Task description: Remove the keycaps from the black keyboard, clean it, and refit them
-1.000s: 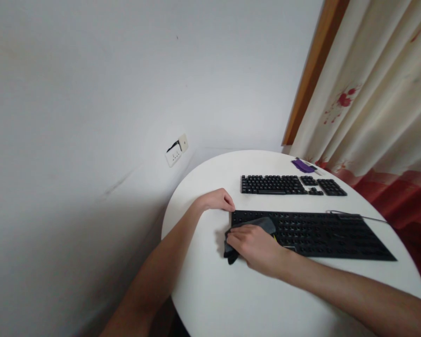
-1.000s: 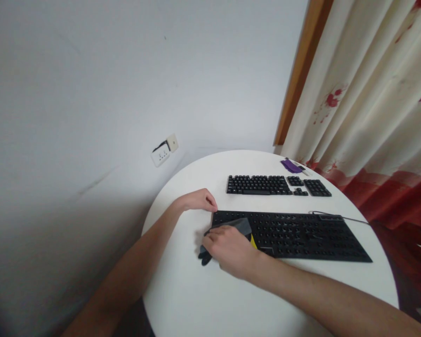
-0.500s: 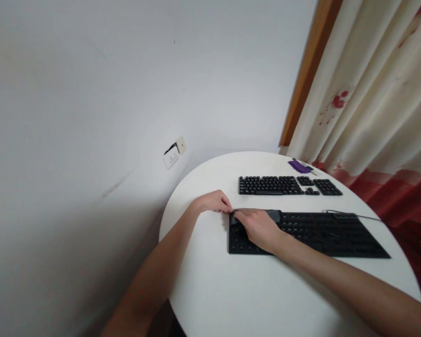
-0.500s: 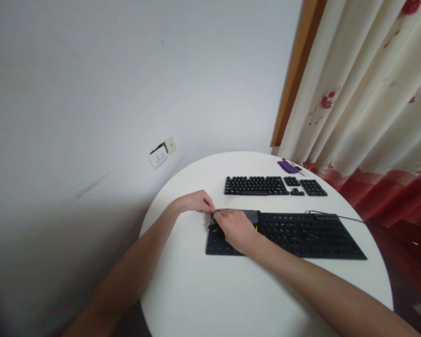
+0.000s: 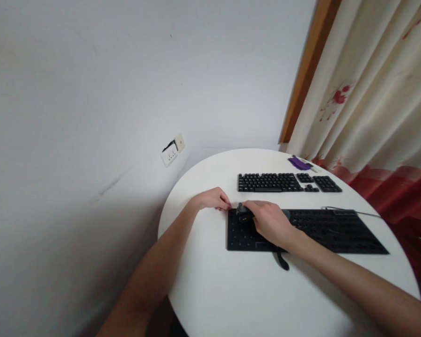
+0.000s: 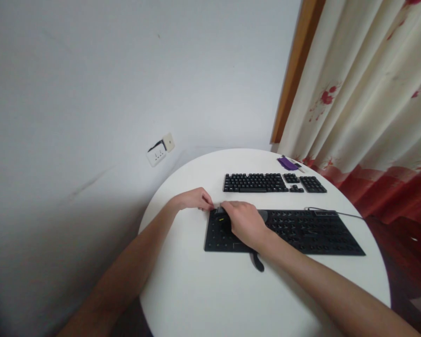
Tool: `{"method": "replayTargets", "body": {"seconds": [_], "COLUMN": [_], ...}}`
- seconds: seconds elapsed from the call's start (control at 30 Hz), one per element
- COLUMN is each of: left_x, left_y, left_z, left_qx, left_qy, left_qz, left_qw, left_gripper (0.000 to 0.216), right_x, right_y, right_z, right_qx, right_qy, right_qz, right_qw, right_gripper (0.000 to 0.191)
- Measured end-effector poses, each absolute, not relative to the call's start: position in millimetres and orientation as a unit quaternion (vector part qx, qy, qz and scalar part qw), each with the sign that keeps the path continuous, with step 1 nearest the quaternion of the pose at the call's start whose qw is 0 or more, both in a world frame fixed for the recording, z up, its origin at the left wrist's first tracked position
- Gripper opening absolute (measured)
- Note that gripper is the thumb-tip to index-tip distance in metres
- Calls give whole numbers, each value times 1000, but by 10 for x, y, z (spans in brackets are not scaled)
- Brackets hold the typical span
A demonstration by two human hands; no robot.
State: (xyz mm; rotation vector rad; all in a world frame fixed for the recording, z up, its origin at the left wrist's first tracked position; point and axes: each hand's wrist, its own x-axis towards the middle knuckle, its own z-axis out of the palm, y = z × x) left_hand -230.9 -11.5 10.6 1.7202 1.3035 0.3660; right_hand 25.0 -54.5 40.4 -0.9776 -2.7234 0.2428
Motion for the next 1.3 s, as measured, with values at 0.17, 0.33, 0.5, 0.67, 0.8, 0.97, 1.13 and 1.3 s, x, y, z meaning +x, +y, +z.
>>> {"method": "replayTargets", "body": {"seconds": [0.17, 0.33, 0.5, 0.67, 0.8, 0.97, 1.13, 1.3], "left_x": [-2316, -2315, -2317, -2313, -2318, -2353, -2373, -2345], "left_y": [-103, -111, -118, -125, -119, -74, -52, -86], "left_z": [105, 129, 129, 135, 135, 84, 44, 86], "left_qx": [692, 691, 687, 689, 689, 696, 701, 696], "left_qy": [537, 535, 537, 535, 532, 521, 519, 526], "left_qz": [151, 145, 146, 147, 147, 142, 139, 144], "left_qw": [458, 463, 467, 466, 470, 473, 469, 466], "left_gripper": [20, 23, 21, 20, 20, 22, 22, 21], "right_x": [183, 352, 549, 557, 510, 585, 631, 532], "right_y": [-622, -1064, -1003, -721, -1024, -1573, -1206, -914], "right_z": [242, 146, 340, 421, 308, 290, 349, 241], "right_qx": [-279, -176, -241, -336, -212, -124, -251, -379], "right_qy": [-950, -972, -955, -923, -966, -971, -944, -907], "right_qz": [92, 114, 138, 85, 111, 198, 159, 100], "right_qw": [110, 102, 106, 167, 101, 40, 144, 157], "right_gripper": [44, 41, 55, 55, 45, 46, 61, 57]}}
